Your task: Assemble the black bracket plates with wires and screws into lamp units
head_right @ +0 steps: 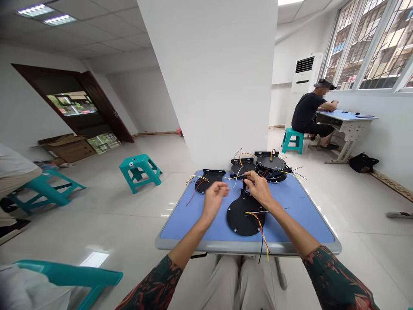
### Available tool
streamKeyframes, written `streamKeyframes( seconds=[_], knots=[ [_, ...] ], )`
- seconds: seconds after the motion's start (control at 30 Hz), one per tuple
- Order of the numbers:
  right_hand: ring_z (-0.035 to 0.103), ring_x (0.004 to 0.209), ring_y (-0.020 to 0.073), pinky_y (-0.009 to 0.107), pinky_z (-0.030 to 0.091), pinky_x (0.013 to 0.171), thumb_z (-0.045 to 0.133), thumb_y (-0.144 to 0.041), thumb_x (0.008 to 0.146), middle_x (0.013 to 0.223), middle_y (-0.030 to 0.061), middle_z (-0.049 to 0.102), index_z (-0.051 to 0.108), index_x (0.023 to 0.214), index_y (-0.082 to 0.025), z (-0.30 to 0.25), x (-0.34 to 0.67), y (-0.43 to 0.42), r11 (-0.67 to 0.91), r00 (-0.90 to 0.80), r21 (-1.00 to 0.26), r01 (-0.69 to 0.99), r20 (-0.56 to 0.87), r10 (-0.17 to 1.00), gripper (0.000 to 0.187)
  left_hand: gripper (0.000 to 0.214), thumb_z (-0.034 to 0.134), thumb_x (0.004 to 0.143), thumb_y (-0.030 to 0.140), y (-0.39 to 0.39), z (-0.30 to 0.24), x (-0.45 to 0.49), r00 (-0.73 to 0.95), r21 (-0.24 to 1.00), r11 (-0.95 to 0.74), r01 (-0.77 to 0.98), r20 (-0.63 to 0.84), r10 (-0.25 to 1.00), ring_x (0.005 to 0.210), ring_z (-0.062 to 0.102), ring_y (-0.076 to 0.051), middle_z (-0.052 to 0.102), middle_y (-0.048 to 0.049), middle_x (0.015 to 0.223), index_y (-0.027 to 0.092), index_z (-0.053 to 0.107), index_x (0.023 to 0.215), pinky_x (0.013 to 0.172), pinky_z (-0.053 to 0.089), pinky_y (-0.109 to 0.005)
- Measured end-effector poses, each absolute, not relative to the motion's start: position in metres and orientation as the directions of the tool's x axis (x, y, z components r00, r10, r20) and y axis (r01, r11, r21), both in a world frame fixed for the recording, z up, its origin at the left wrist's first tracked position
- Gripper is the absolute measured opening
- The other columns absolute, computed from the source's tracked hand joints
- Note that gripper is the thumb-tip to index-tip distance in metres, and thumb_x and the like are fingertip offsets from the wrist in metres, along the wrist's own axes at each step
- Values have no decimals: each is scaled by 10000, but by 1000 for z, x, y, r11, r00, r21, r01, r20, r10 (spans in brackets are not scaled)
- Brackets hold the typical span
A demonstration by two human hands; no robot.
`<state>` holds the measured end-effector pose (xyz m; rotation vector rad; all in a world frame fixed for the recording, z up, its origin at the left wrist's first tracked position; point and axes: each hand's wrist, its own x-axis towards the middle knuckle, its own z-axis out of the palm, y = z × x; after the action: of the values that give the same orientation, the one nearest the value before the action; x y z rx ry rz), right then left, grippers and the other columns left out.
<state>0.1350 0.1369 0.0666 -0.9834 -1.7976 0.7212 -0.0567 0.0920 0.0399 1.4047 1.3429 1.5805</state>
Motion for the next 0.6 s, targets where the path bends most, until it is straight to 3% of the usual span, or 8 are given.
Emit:
streamKeyframes(
  seconds=[0.1, 0.23, 0.37, 0.6],
  knots=[
    [711, 642, 184, 281, 540, 554, 551, -323, 861, 822, 31, 759, 608, 1059, -224, 69, 134, 132, 523, -231, -755, 397, 469, 852, 228, 223, 583, 842, 40, 87, 16, -31, -71, 883, -296, 365, 343, 937, 894, 709, -173, 750, -61, 998, 171, 682, 993, 873, 570, -328],
    [764, 808, 237, 333, 551, 730, 577, -267, 848, 872, 64, 790, 584, 1000, -233, 67, 132, 126, 571, -219, -636, 519, 547, 808, 156, 343, 638, 797, -17, 87, -2, -12, -27, 751, -286, 595, 374, 927, 1077, 662, -236, 730, -81, 1133, 179, 689, 1074, 1017, 505, -412],
    [766, 919, 272, 332, 534, 746, 593, -250, 848, 946, 92, 795, 556, 986, -244, 59, 127, 123, 559, -171, -559, 613, 597, 784, 143, 339, 601, 830, -13, 88, -6, -12, -19, 715, -297, 633, 398, 917, 1110, 637, -247, 717, -93, 1158, 174, 681, 1102, 1011, 497, -409],
    [750, 776, 280, 330, 489, 670, 558, -310, 899, 927, 130, 783, 547, 954, -214, 48, 111, 119, 507, -126, -429, 748, 657, 743, 111, 320, 561, 826, -27, 85, -6, -12, -60, 723, -275, 634, 400, 915, 1064, 633, -243, 722, -85, 1089, 171, 688, 1043, 974, 500, -396]
  ],
)
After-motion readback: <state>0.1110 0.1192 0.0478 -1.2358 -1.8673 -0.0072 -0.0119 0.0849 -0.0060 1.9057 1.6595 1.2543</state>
